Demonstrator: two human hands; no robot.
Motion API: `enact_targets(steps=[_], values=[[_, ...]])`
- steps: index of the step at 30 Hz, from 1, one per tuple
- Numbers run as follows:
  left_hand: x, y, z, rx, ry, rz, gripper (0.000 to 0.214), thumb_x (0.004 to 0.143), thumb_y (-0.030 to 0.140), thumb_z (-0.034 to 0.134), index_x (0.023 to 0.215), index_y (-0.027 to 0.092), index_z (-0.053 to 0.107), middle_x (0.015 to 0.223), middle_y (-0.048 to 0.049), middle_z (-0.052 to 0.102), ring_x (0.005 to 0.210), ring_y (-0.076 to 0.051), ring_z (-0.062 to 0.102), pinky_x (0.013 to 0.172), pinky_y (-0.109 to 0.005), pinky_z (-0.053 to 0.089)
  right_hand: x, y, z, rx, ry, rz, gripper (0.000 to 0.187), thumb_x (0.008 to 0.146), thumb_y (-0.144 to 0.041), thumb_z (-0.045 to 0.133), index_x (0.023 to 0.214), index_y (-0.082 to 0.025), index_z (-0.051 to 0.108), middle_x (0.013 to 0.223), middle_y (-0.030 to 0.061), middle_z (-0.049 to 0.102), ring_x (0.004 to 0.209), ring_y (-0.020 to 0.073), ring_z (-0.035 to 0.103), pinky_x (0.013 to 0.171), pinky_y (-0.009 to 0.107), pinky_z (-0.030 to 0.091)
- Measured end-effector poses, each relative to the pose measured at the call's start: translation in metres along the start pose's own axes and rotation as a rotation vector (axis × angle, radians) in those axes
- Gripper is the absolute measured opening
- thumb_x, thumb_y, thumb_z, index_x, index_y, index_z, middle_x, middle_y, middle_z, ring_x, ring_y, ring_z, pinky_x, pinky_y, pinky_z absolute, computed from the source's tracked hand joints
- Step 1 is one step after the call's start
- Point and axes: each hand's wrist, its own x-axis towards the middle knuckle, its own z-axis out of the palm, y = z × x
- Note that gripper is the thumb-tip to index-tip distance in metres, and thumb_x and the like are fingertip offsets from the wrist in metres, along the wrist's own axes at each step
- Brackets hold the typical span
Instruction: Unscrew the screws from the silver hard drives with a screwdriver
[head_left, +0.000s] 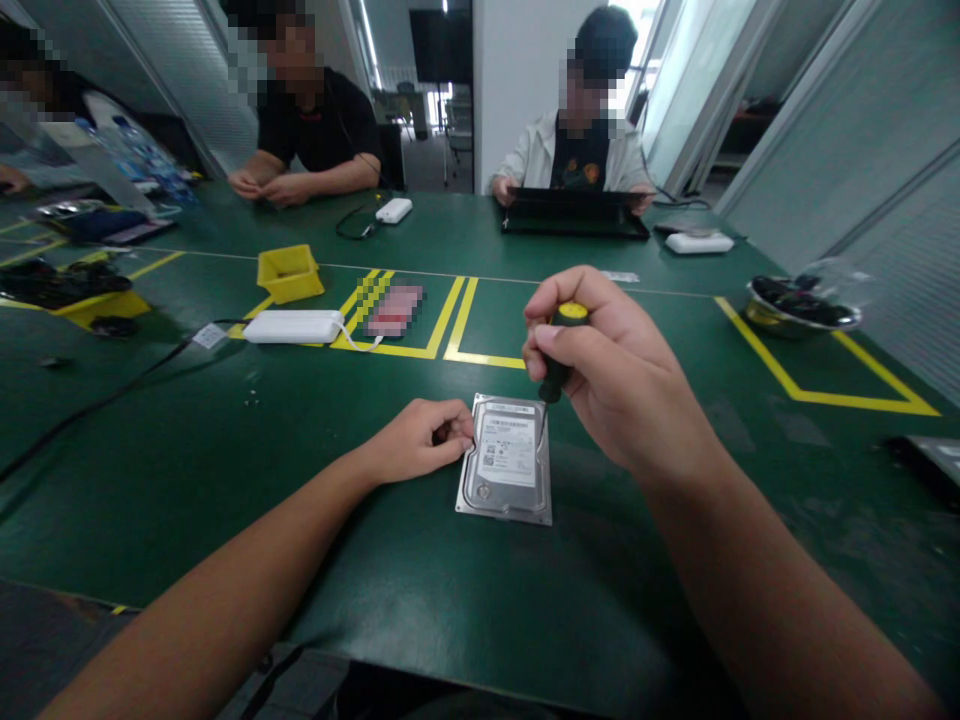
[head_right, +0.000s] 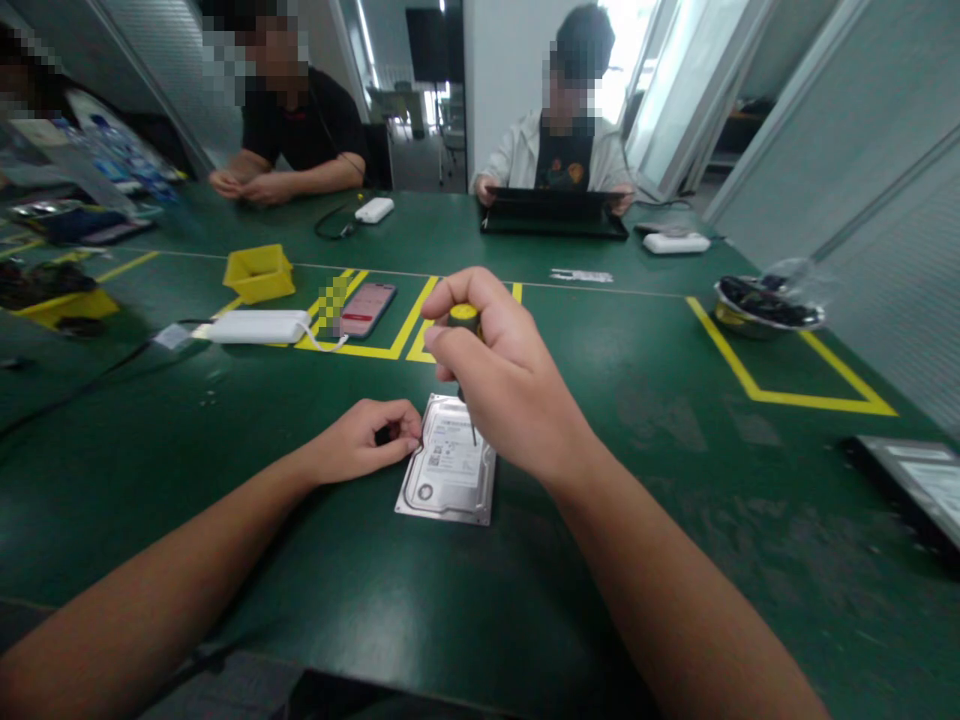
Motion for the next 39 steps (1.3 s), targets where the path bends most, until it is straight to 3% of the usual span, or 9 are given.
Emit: enact_targets(steps=[14,21,24,28,32,39], values=[[0.002,0.001,-0.006,0.119,-0.123,0.155,0.017,0.097,0.027,0.048,0.091,0.016,0.059,0.081,-0.0022,0.06,0.072,-0.014,0.053,0.068,-0.026,0.039,-0.001,-0.002,-0.002,-0.103,-0.054,-0.011,0.01,0.088,-0.018,0.048,0.096,-0.022,0.05,0.078,-0.0022,0.047,0.067,0.0117,0.047,0.06,0.026,0.036],[0.0,0.0,-0.002,0.209,-0.122,0.131,0.018,0.098,0.028,0.043,0.088,0.018,0.052,0.084,-0.0026,0.056,0.078,-0.017,0.052,0.074,-0.029,0.04,-0.004,-0.004,0.001,-0.662,-0.412,-0.025,0.016,0.09,-0.01,0.046,0.1,-0.016,0.056,0.091,0.0031,0.058,0.08,0.0145,0.051,0.071,0.028,0.039],[-0.002,0.0,-0.002,0.238,-0.128,0.098,0.017,0.099,0.027,0.041,0.087,0.018,0.05,0.084,-0.0024,0.055,0.077,-0.017,0.051,0.074,-0.03,0.04,-0.008,0.013,0.009,-0.98,-0.537,-0.041,0.016,0.089,-0.008,0.046,0.098,-0.015,0.057,0.095,0.0077,0.062,0.084,0.0183,0.055,0.072,0.03,0.04],[-0.003,0.002,-0.002,0.247,-0.129,0.082,0.017,0.099,0.027,0.04,0.089,0.018,0.05,0.084,-0.0022,0.054,0.076,-0.017,0.05,0.071,-0.029,0.038,-0.013,0.04,0.018,-1.355,-0.598,-0.009,0.021,0.085,-0.004,0.05,0.099,-0.013,0.061,0.096,0.012,0.064,0.079,0.0231,0.061,0.063,0.032,0.037],[-0.003,0.0,-0.003,0.178,-0.103,0.091,0.02,0.1,0.03,0.039,0.088,0.018,0.05,0.083,-0.0023,0.053,0.076,-0.017,0.049,0.071,-0.029,0.038,-0.014,0.054,0.024,-1.349,-0.605,-0.009,0.017,0.088,-0.008,0.052,0.098,-0.014,0.064,0.095,0.0104,0.064,0.075,0.0194,0.062,0.059,0.029,0.036],[-0.006,-0.004,-0.003,-0.153,-0.01,0.028,0.024,0.099,0.036,0.042,0.088,0.017,0.05,0.084,-0.0008,0.051,0.079,-0.015,0.047,0.074,-0.027,0.04,-0.015,0.055,0.031,-1.282,-0.556,-0.114,0.016,0.093,-0.014,0.048,0.094,-0.015,0.064,0.093,0.007,0.062,0.079,0.0167,0.059,0.065,0.028,0.038]])
